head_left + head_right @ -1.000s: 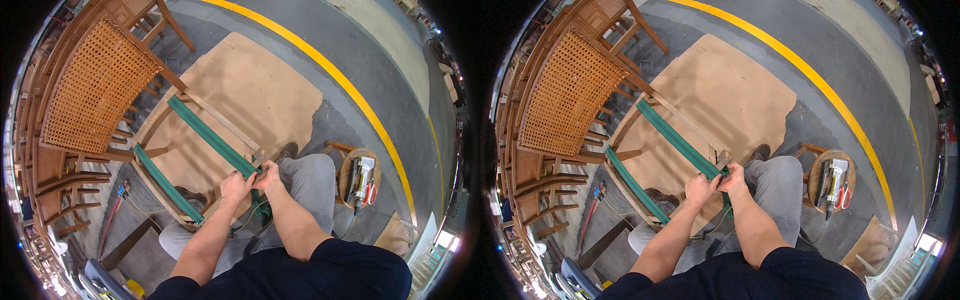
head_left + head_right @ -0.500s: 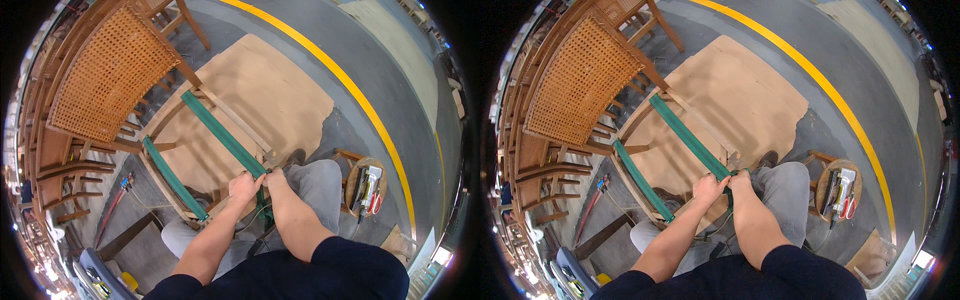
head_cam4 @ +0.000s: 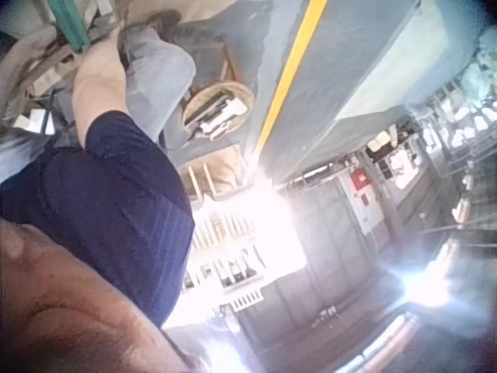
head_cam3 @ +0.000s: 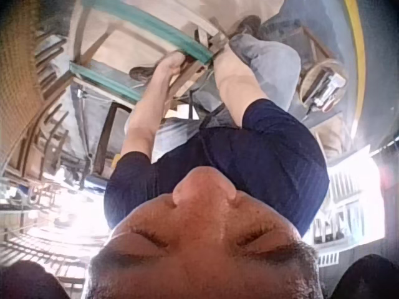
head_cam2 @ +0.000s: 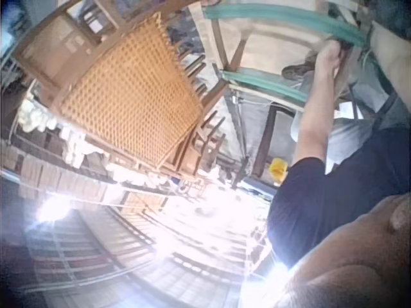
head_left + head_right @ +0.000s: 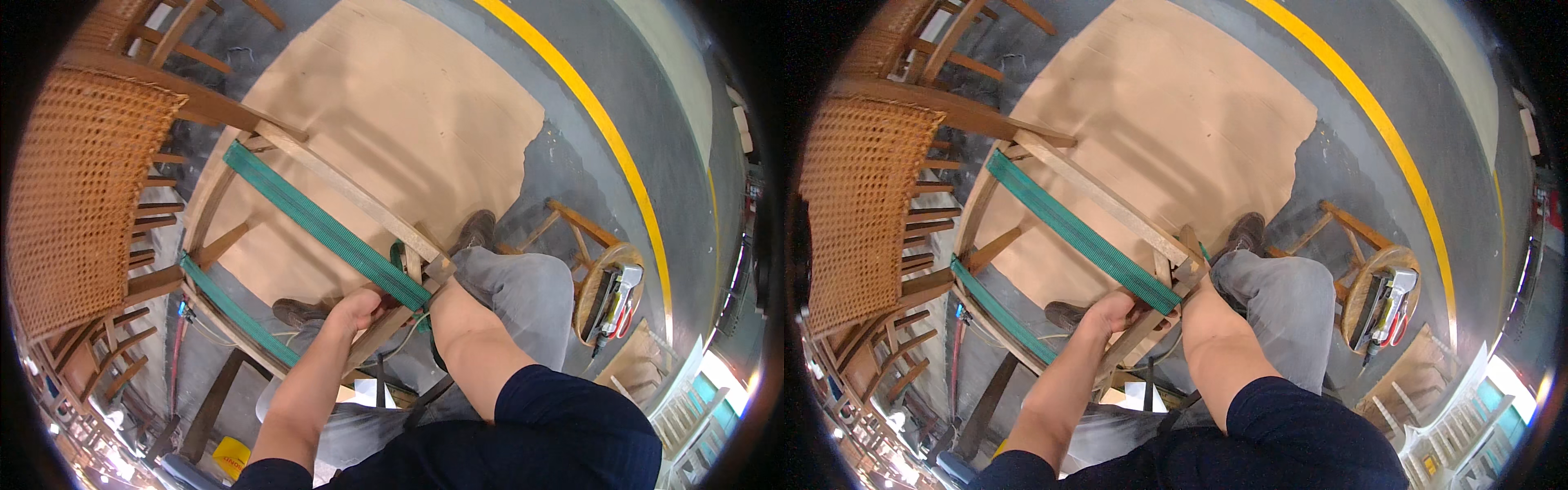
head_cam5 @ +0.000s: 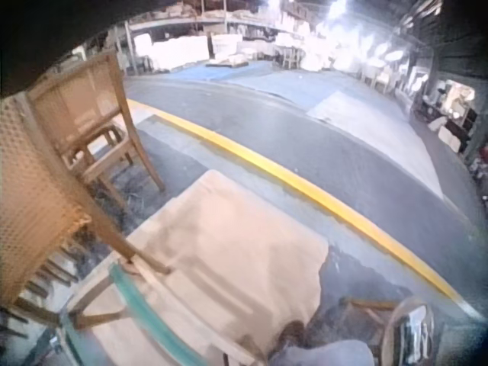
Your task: The person attaches green straps to the underside of a wooden chair seat using a pneumatic staple gun. They position each strap, secure it with staples, and repeat the process for multiple straps across the chair frame.
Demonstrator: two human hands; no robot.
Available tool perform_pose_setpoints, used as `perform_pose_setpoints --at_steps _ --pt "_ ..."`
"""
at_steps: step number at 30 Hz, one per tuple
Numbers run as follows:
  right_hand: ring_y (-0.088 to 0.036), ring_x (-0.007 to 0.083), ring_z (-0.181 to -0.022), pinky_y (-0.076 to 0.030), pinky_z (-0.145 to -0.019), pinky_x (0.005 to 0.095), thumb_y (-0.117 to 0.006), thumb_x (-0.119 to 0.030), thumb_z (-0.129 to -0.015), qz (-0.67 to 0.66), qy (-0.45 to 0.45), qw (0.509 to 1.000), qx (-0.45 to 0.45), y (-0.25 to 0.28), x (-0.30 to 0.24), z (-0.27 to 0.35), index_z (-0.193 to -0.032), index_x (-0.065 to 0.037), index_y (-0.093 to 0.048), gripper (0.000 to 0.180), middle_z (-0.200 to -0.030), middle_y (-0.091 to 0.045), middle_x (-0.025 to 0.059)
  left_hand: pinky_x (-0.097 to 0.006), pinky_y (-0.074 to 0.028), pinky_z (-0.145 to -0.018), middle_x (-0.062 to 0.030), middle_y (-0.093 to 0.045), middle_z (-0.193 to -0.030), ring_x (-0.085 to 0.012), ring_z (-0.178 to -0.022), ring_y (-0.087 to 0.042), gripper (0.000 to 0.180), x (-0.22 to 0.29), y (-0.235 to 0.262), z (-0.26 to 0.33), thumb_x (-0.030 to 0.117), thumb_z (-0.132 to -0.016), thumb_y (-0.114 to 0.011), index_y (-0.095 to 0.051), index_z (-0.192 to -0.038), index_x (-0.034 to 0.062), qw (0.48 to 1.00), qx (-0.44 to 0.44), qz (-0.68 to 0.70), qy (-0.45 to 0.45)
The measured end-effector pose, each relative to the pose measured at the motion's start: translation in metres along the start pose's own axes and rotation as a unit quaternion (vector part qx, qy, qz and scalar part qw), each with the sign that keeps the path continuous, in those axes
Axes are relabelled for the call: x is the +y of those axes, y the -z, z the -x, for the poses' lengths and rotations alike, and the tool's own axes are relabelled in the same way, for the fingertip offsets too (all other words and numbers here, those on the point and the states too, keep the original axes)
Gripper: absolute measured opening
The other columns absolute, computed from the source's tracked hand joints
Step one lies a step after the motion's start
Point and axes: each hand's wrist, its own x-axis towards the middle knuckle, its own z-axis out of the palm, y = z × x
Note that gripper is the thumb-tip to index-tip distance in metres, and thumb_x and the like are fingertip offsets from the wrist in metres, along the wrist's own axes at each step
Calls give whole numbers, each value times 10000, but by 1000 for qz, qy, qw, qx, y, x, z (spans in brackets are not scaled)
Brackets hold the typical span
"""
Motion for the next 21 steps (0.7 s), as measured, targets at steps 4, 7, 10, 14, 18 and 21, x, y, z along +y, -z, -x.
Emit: perform_pose_setpoints --at_steps 4,7,10,14,18,21 --pt "-648 305 -939 -537 -808 526 -468 -319 -1032 16 -8 1000 -7 -7 4 -3 -1208 -37 -628 368 -1135 -698 141 -502 -628 -746 -199 -724 -1071 -301 -915 -723 292 -30 48 -45 165 -1009 -569 -643 -1237 -2 980 126 147 48" --pt "-653 303 -906 -541 -783 519 -488 -314 -1023 27 4 1000 -6 20 2 -13 -1194 -34 -634 359 -1118 -702 144 -485 -632 -742 -193 -723 -1088 -300 -934 -726 276 -4 16 -56 138 -1009 -551 -662 -1222 2 956 181 208 97" --pt "-657 300 -873 -545 -758 512 -509 -310 -1014 42 -13 999 -14 32 11 -9 -1179 -30 -640 350 -1101 -707 148 -455 -627 -767 -166 -724 -1096 -286 -940 -719 267 -15 28 -66 130 -1016 -526 -681 -1196 8 958 111 250 85" --pt "-663 297 -829 -550 -725 503 -537 -304 -1002 45 -3 999 -13 48 8 -15 -1161 -25 -647 339 -1078 -712 152 -377 -611 -787 -104 -709 -998 -235 -872 -697 281 -14 20 -82 114 -1027 -496 -680 -1197 -11 939 149 305 45" --pt "-669 294 -786 -555 -692 494 -565 -298 -991 37 -6 999 -27 43 18 -17 -1142 -20 -655 329 -1055 -718 157 -383 -593 -803 -51 -676 -964 -245 -878 -677 214 -24 32 -108 64 -1014 -527 -664 -1170 14 921 124 366 -55" --pt "-674 292 -753 -559 -668 487 -586 -293 -982 69 -7 997 -27 36 32 -17 -1128 -16 -661 322 -1038 -722 161 -407 -582 -809 -27 -656 -952 -268 -890 -665 147 -39 53 -128 44 -1004 -560 -646 -1123 44 904 82 393 -147"
